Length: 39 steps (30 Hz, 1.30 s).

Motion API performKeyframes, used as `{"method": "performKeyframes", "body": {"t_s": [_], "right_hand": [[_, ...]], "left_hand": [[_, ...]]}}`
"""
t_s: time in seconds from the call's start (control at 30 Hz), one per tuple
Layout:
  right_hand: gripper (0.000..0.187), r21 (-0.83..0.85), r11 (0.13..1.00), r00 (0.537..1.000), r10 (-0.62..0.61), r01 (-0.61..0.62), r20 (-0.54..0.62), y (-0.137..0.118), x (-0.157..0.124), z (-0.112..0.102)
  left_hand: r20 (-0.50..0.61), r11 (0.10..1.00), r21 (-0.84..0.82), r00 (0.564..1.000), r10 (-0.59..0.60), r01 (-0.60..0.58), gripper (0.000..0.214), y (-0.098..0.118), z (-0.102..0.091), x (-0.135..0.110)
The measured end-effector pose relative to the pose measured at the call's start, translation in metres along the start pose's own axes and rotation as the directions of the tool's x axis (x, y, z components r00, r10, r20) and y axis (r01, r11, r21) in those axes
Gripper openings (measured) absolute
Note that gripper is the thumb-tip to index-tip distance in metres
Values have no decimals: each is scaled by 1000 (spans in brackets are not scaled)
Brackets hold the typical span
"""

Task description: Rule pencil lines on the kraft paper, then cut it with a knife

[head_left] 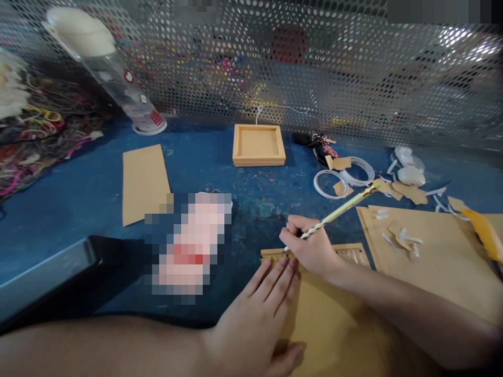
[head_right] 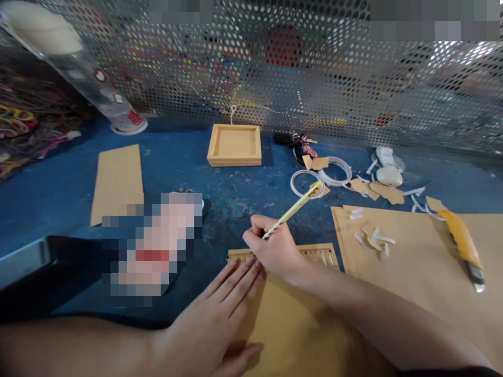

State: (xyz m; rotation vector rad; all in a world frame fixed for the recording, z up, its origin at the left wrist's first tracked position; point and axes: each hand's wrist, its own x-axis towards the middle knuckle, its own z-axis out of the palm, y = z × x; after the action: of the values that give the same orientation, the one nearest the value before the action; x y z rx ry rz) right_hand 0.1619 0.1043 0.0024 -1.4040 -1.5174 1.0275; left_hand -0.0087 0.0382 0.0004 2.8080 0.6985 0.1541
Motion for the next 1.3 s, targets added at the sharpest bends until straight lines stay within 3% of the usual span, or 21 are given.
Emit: {"method": "performKeyframes", "body": {"t_s": [0.43, 0.6, 0.73, 0.87, 1.03, 1.3], "right_hand": [[31, 43, 998, 999, 43, -44, 3, -1, 1, -1], [29, 162, 981, 990, 119, -106, -77, -4, 12, -7], [28, 304, 930, 972, 232, -206, -50, -4, 19, -12], [28, 378, 904, 969, 241, -201, -61, -4, 22, -12], [28, 404, 895, 969, 238, -190, -72, 1, 26, -8], [26, 410, 899, 966, 222, -151, -131, 8, 29, -4]], "left_hand": [[2, 1000, -13, 1000, -3, 3, 80, 0, 1, -1], [10, 999, -31, 1000, 4, -4, 81, -2, 2, -1], [16, 1000, -17, 1000, 9, -8, 78, -2, 0, -2], [0, 999, 33, 999, 40, -40, 73, 0, 0, -5], [-62, 991, 123, 997, 56, -48, 68, 10, 5, -11], [-66, 975, 195, 990, 120, -106, 62, 36, 9, -26]]}}
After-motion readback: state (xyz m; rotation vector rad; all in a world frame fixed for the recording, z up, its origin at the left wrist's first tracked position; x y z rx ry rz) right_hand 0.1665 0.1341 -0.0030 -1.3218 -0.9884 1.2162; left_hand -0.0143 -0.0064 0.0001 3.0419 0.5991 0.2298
